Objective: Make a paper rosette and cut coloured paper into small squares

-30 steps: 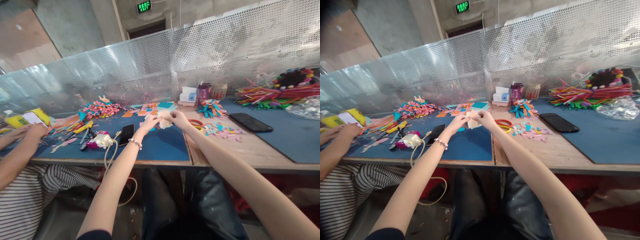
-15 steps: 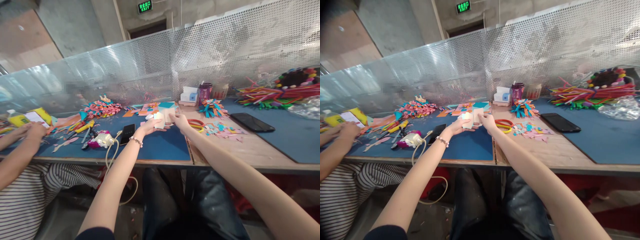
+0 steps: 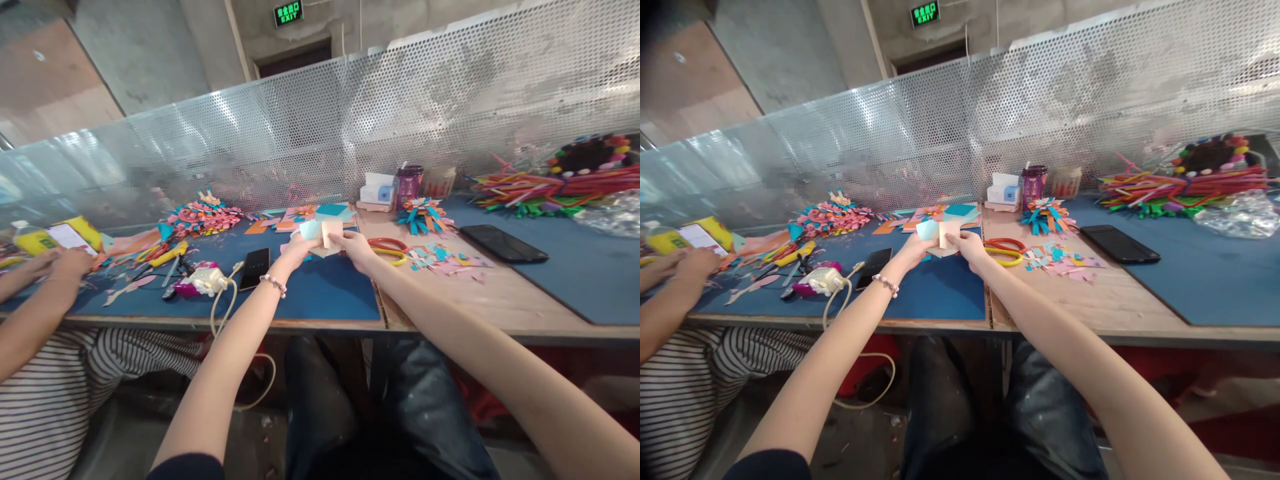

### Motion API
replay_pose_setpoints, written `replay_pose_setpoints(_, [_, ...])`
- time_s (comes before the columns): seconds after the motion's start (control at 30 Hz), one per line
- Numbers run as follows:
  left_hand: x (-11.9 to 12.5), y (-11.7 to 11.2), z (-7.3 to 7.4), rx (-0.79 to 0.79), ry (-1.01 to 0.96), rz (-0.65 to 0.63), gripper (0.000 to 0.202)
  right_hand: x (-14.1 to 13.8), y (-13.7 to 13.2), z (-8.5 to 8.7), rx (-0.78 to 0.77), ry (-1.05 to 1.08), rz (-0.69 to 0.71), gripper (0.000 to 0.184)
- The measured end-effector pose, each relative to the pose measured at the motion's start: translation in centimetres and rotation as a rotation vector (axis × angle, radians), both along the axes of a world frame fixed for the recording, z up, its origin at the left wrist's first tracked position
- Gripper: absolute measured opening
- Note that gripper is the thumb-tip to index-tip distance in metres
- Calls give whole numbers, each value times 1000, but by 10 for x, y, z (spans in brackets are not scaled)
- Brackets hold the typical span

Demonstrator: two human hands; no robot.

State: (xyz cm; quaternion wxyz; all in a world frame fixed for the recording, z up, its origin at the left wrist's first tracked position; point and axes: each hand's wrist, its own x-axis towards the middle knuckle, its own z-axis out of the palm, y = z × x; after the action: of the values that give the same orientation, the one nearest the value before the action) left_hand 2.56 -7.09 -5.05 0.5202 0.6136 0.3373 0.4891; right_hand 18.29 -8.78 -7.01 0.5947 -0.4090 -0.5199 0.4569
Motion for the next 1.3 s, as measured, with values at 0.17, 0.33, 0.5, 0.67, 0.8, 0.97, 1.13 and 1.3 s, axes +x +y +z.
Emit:
replay_pose_setpoints(0.17, [0, -1, 0, -78, 13, -66, 47, 4, 1, 2, 48, -56, -58, 30])
replay_pose_setpoints(0.33, [0, -2, 0, -49, 32, -98, 45, 6, 4, 4, 99, -74, -74, 31])
replay_pose_setpoints(0.5, [2, 0, -2, 36, -13, -78, 47, 4, 4, 2, 110, -77, -103, 32])
replay_pose_setpoints(0.67, [0, 4, -4, 81, 26, -56, 50, 6, 6, 1, 108, -71, -141, 30])
replay_pose_setpoints(0.8, [-2, 0, -2, -45, 25, -88, 49, 8, 9, 1, 122, -72, -177, 27])
replay_pose_setpoints(0.97, [-2, -2, 1, -92, 28, -103, 49, 10, 11, 1, 140, -76, -212, 21])
replay_pose_setpoints(1.13, [-1, -4, 2, -76, 12, -72, 43, 13, 13, 2, 171, -73, -257, 23])
replay_pose_setpoints(1.3, [-2, -5, 2, -31, 35, -64, 50, 9, 13, 0, 168, -78, -205, 28])
